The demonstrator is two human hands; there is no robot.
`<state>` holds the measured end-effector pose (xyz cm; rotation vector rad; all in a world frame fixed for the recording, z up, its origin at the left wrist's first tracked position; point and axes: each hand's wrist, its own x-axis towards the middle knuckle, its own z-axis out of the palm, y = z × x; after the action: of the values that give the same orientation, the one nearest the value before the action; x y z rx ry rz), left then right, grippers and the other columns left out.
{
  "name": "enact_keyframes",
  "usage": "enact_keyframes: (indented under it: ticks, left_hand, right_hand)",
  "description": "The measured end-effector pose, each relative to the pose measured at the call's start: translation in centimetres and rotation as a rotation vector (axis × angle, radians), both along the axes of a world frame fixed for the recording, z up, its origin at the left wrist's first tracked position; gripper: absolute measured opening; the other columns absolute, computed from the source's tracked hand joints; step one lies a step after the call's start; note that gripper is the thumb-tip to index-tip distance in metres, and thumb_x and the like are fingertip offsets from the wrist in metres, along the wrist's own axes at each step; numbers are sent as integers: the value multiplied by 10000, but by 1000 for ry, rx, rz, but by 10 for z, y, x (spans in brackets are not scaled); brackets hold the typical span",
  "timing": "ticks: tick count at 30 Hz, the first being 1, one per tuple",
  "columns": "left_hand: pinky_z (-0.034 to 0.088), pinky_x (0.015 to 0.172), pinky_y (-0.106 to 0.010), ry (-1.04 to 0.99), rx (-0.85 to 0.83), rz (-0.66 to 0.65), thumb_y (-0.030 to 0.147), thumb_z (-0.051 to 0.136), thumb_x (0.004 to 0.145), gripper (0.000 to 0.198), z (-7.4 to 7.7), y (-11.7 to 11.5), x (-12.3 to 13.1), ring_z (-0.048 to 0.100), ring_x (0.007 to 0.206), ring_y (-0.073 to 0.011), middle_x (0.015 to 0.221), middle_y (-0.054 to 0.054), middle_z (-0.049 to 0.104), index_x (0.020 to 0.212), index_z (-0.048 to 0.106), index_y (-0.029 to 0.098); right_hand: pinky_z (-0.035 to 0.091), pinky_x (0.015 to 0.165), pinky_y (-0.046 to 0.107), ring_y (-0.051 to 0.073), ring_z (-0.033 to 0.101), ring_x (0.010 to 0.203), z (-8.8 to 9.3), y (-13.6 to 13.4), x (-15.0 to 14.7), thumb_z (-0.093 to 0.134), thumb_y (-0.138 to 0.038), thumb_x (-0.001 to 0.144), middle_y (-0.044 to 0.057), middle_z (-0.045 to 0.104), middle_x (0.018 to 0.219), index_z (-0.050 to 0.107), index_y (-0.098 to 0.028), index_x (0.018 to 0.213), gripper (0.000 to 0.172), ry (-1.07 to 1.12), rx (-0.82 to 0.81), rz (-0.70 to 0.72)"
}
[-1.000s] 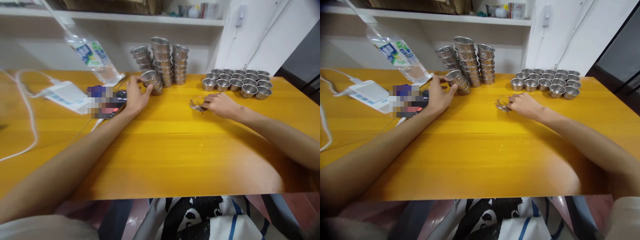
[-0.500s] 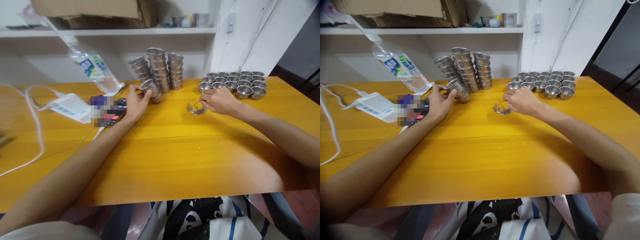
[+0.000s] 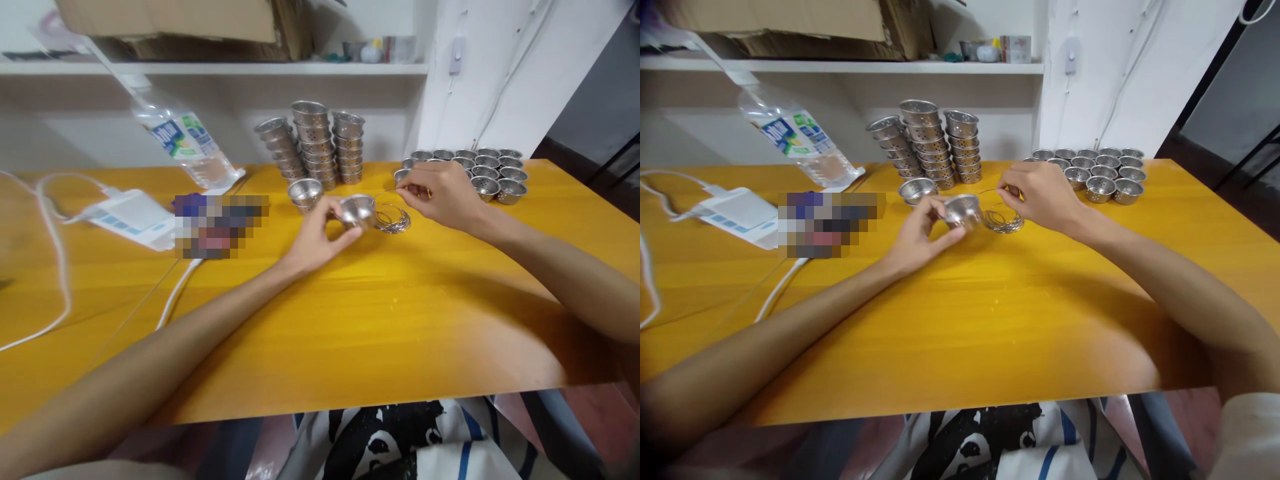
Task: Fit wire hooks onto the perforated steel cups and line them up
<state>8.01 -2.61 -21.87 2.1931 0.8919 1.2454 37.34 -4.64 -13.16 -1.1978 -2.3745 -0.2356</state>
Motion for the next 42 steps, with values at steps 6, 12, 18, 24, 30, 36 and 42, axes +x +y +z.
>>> enact_keyframes:
  ticks: [6,12,18,24,30,36,42]
  left_hand:
    - [545,1060,-459,111,-268,-310,450,941,823,656,-7,-28,16,720,1204,-288,1285,-102,723,1197,433,270]
    - [472,1188,-513,108,-332,-340,448,1022,714,845,-10,-18,12,695,1332,-336,1366,-147,742,1278,419,269]
    - [463,1190,-530,112,-348,-341,450,1025,713,849,-9,-19,13,703,1308,-328,1328,-149,757,1280,421,263]
    - [538,1048,-435,136,-245,-348,466,997,759,680,-8,-18,12,716,1155,-272,1203,-81,706,1192,524,240]
    - [551,940,-380,158,-206,-336,501,987,766,589,-7,-18,12,693,1007,-226,1079,-44,689,1083,578,219]
    - [561,934,-390,202,-208,-340,503,975,780,529,-4,-18,12,717,990,-234,1092,-59,751,1082,658,206]
    - [574,982,-408,217,-208,-334,505,967,788,510,-3,-18,12,745,1034,-252,1122,-72,784,1097,700,201]
  right_hand:
    - [322,707,353,215,564,780,-3,-8,-10,423,-348,1087,91,709,870,821,-201,991,435,-208,-11,118]
    - [196,663,352,148,421,637,-21,-3,-13,459,-236,1066,77,680,784,761,-145,842,387,-319,40,222]
    - [173,641,351,142,382,620,-22,-13,-20,453,-210,1095,73,684,814,758,-134,889,376,-394,38,198]
    - [163,625,354,143,378,621,-22,-20,-26,484,-205,1099,90,713,869,777,-121,956,337,-480,35,148]
    - [166,618,348,141,375,613,-19,-21,-27,494,-192,1092,91,712,870,781,-122,940,332,-483,31,144]
    - [168,621,348,145,419,624,-20,-23,-29,509,-181,1088,108,735,886,801,-109,972,322,-489,37,140]
    - [161,621,347,144,429,613,-21,-26,-29,520,-205,1093,118,747,894,806,-107,990,319,-477,39,143]
